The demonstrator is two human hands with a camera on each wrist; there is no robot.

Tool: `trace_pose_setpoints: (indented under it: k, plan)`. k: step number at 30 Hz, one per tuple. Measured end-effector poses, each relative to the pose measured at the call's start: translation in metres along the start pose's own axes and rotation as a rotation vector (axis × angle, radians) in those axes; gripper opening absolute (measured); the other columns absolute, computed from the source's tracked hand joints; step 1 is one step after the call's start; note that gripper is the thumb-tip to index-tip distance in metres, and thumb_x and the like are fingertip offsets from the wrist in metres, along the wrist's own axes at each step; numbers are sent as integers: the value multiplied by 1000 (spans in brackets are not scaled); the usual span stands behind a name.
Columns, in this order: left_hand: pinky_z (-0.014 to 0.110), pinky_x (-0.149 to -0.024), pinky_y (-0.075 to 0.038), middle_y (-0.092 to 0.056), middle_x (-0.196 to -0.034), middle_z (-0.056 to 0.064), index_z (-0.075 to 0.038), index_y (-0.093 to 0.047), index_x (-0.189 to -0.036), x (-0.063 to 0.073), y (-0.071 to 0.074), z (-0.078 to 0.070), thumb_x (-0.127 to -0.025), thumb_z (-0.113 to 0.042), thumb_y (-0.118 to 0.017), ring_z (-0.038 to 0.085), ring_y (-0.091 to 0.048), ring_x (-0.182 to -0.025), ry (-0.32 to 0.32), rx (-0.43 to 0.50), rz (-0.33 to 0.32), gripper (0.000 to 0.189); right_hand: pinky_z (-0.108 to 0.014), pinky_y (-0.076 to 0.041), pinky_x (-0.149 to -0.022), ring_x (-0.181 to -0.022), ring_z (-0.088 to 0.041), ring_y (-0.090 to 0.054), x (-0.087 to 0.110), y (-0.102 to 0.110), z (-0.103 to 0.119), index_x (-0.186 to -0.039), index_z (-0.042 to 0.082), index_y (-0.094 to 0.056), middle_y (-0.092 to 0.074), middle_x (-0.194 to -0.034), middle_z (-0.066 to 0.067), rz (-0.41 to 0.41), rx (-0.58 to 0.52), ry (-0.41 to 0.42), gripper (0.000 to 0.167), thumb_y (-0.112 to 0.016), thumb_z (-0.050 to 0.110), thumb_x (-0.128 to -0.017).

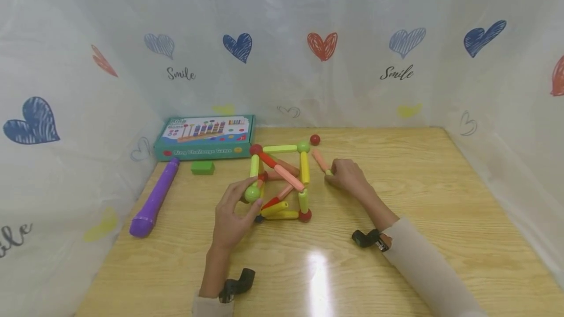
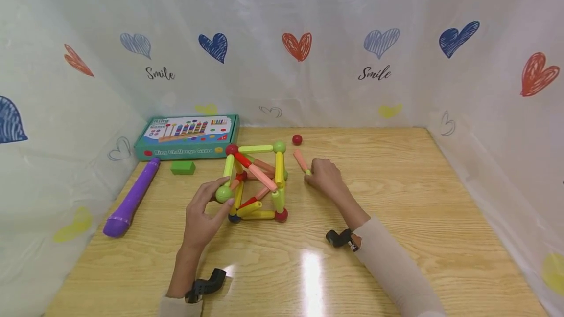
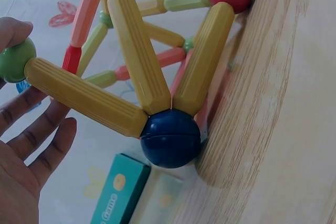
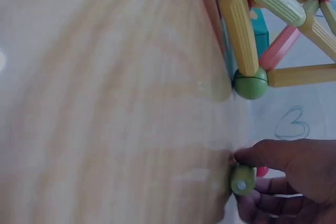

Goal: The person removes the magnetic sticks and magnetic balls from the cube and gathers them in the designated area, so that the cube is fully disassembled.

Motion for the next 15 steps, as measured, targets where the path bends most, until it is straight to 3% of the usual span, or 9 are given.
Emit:
trace_pose_setpoints:
  k: [5,9,12,15]
  plan:
    - [22,-78,-49,-61,-120,4,-11,-63,-134,-1,1,-2,-85,-9,-79,15,-56,-92,-12,-13,-13,51,-29,-38,-55,-62,-16,-42,13,-2,1,-86,-3,-65,-50,-72,-5,-54,-10,137,13,-69,9,-87]
    - [28,-75,-51,-61,-118,6,-10,-63,-132,0,1,1,-83,-5,-80,15,-56,-90,-9,-16,-19,53,-35,-49,-65,-72,-20,-51,19,-4,-1,-106,-7,-71,-60,-85,-8,-97,29,194,26,-69,10,-87]
    - [33,-73,-52,-61,-116,9,-7,-63,-131,0,0,-4,-81,-2,-80,17,-56,-89,-11,-20,-23,52,-34,-47,-61,-68,-19,-49,22,-4,-1,-100,-7,-73,-59,-80,-8,-127,45,242,22,-72,13,-90]
    - [37,-72,-52,-61,-114,13,-1,-63,-128,-4,2,-19,-81,3,-78,19,-56,-89,-17,-11,-27,50,-30,-42,-56,-63,-17,-44,23,-3,0,-88,-5,-74,-54,-72,-4,-168,60,295,20,-74,15,-91]
Point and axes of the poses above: each hand's wrist, its own x-axis away from the middle knuckle, its own y-axis out of the back of the hand, z = x × y, the point moved 7 cm from there along -x, towards the middle knuckle
